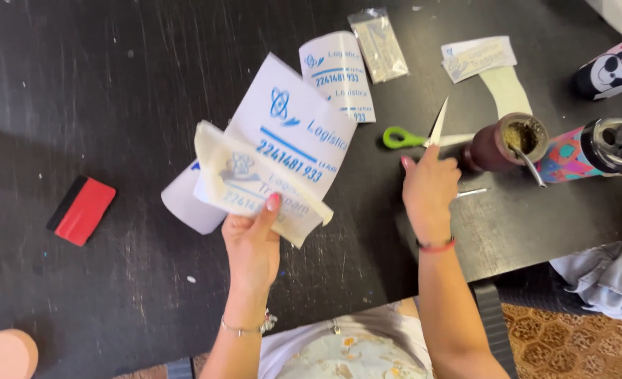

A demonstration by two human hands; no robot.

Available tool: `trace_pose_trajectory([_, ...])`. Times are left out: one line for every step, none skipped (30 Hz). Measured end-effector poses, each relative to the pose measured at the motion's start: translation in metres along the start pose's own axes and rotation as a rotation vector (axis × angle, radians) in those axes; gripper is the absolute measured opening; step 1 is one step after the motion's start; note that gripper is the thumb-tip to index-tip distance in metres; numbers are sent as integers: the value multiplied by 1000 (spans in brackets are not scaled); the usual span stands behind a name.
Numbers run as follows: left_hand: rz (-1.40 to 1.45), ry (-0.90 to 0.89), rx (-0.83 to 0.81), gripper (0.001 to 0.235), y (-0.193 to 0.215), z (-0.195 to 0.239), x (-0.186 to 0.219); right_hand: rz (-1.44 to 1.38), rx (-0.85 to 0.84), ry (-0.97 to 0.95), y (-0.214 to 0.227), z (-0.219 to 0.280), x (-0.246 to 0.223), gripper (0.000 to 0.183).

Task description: Preparing vinyl stickers by peeling them from a backing sheet, smoothing them with a squeegee, and cutting them into individual pieces with scissors.

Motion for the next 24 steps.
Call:
trace_pose_trajectory([2,-2,-8,37,4,-3,-3,-1,7,-4,-8,6,5,54])
trace_pose_trajectory([9,7,12,39,11,-5,-8,12,23,43,-15,13,5,45])
trace_pose_trajectory([15,20,34,40,18,-7,-14,27,35,90,-23,21,7,39])
trace_pose_trajectory([17,21,28,40,18,-7,-15,29,39,86,-20,22,4,39])
trace_pose_trajectory([13,26,23,40,17,-8,-15,34,82,107,-14,23,-3,30])
trace_pose_trajectory([9,31,17,41,17,-8,-15,39,125,127,-7,25,-9,21])
trace_pose_trajectory([12,17,11,41,16,-8,-12,32,138,130,-5,22,-10,21])
trace_pose_trajectory([11,22,21,42,16,-7,-11,-9,118,120,-6,19,-10,19])
trace_pose_trajectory([11,28,37,43,18,-5,-9,-49,94,114,-8,17,-11,18])
trace_pose_trajectory([14,16,37,43,25,-7,-11,-55,102,121,3,21,-16,18])
trace_pose_trajectory([65,70,5,49,29,-8,-18,-177,14,24,5,22,-11,17])
trace_pose_trajectory([115,124,-28,55,33,-10,-26,-298,-76,-71,5,24,-7,19])
trace_pose_trajectory([119,109,-27,55,35,-11,-24,-304,-70,-59,14,28,-9,19])
trace_pose_trajectory([157,159,2,53,39,-12,-29,-361,-120,-110,17,33,-6,27])
trace_pose_trajectory([191,214,30,50,44,-11,-35,-416,-175,-166,18,42,-1,36])
trace_pose_trajectory([193,205,30,50,44,-15,-34,-421,-172,-159,31,44,-9,36])
trace_pose_trajectory([208,264,60,50,46,-15,-40,-536,-186,-205,42,53,-10,31])
trace_pose_trajectory([224,322,90,50,48,-14,-46,-651,-200,-251,52,62,-11,27])
trace_pose_trajectory([221,322,88,50,41,-12,-37,-653,-199,-253,59,68,-12,27])
trace_pose_trajectory([262,363,86,59,32,-8,-32,-809,-175,-275,66,73,-12,17])
trace_pose_trajectory([303,399,77,69,21,-6,-26,-969,-142,-294,74,76,-12,11])
trace_pose_trajectory([301,394,68,69,28,-11,-43,-975,-134,-292,61,82,-1,11])
trace_pose_trajectory([450,295,-269,62,8,-15,-46,-1033,15,-56,67,85,-2,16])
trace_pose_trajectory([588,198,-611,56,-9,-9,-44,-1077,165,183,74,94,-3,25])
Point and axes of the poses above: each hand's wrist, its own z-axis away from the middle knuckle, its own y-axis out of the back of the hand, x = y × z, the point moved 9 cm from there along -z, towards the middle knuckle, and after that the axes turned 11 degrees about -z, right-handed, at the moved point
